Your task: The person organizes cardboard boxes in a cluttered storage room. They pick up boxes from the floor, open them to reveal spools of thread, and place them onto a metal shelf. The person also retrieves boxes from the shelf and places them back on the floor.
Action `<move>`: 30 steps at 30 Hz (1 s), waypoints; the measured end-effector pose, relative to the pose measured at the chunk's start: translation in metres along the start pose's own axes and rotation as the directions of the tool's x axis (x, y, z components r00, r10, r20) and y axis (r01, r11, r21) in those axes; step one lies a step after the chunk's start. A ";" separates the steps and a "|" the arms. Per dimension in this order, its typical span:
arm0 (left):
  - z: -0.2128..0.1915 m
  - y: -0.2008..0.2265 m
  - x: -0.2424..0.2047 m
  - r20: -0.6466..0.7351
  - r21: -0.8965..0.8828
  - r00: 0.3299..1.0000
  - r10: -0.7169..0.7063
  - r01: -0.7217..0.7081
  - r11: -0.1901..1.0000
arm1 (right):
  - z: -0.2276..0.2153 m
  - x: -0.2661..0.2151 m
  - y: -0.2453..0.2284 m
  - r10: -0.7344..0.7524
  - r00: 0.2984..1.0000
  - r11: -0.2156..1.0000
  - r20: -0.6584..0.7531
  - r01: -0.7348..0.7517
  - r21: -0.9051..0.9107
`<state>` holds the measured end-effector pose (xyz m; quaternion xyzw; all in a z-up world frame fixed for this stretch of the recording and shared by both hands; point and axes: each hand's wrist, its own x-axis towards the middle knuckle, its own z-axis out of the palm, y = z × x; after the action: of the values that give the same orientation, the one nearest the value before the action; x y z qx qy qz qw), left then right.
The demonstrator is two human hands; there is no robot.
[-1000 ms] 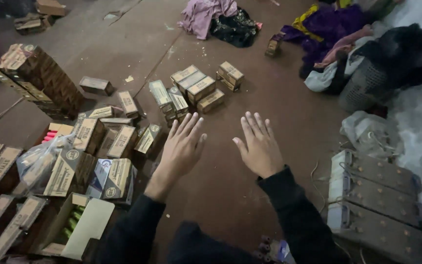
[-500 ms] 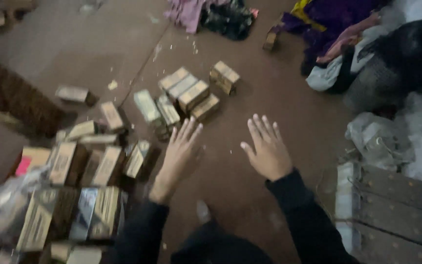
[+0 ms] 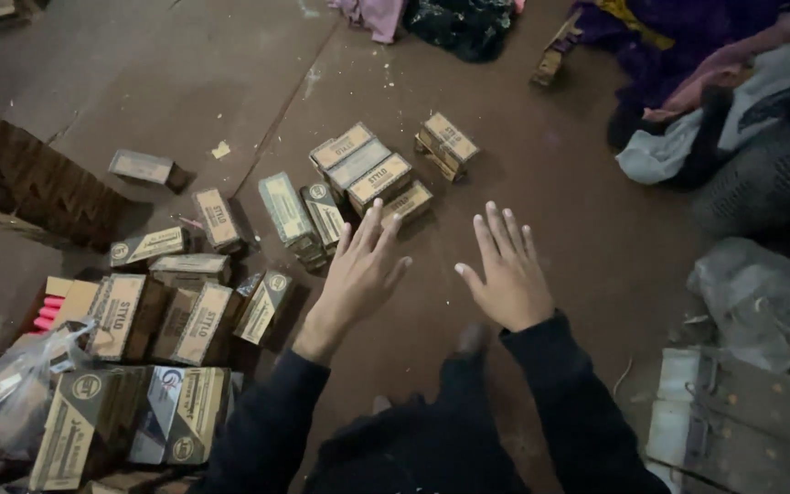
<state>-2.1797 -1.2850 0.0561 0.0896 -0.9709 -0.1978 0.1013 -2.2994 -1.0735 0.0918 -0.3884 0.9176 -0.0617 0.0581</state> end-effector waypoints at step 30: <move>0.096 -0.009 0.307 0.116 0.001 0.922 -0.369 0.372 0.928 | 0.004 0.327 0.176 -0.425 0.862 0.902 0.276 0.430 0.045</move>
<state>-2.4962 -1.3240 0.0154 0.2590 -0.9385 -0.2284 0.0074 -2.6487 -1.1875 0.0405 -0.5871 0.7917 -0.0093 0.1686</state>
